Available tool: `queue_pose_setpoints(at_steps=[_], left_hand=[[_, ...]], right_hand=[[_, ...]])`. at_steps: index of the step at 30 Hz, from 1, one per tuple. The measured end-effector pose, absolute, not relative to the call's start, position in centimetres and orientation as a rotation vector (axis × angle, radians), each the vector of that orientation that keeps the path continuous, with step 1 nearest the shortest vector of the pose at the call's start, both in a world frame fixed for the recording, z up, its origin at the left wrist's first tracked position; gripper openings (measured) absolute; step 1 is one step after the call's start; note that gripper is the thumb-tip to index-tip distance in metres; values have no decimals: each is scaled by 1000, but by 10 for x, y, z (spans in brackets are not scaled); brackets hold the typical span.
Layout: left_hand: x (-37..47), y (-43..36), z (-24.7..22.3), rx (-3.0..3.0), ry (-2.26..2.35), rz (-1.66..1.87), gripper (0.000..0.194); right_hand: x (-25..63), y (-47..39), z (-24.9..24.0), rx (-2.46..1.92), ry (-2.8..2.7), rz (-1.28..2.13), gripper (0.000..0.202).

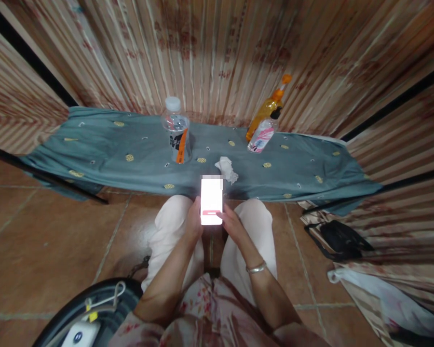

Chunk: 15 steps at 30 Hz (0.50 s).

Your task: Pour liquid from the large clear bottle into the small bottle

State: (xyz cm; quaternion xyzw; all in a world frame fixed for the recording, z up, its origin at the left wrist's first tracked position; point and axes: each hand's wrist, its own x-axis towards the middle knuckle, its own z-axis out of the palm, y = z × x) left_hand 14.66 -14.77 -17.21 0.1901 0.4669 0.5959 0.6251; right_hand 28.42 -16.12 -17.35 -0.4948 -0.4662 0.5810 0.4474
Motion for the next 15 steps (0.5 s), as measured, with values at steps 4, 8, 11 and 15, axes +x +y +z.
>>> queue_pose_setpoints(at_steps=[4,8,11,15], left_hand=[[148,-144,-181,346,1071,1340,57],[149,-142,-185,314,1063,1322,58],[149,-141,-184,301,1050,1316,58],[150,-141,-185,288,1035,1319,59]], right_hand=[[291,-156,-188,-1351,-1088,1286,32],[298,-153,-195,-1411,-1109,1237,27],[298,-153,-196,-1409,-1137,1251,24],[292,-154,-199,-1403,-1087,1298,33]])
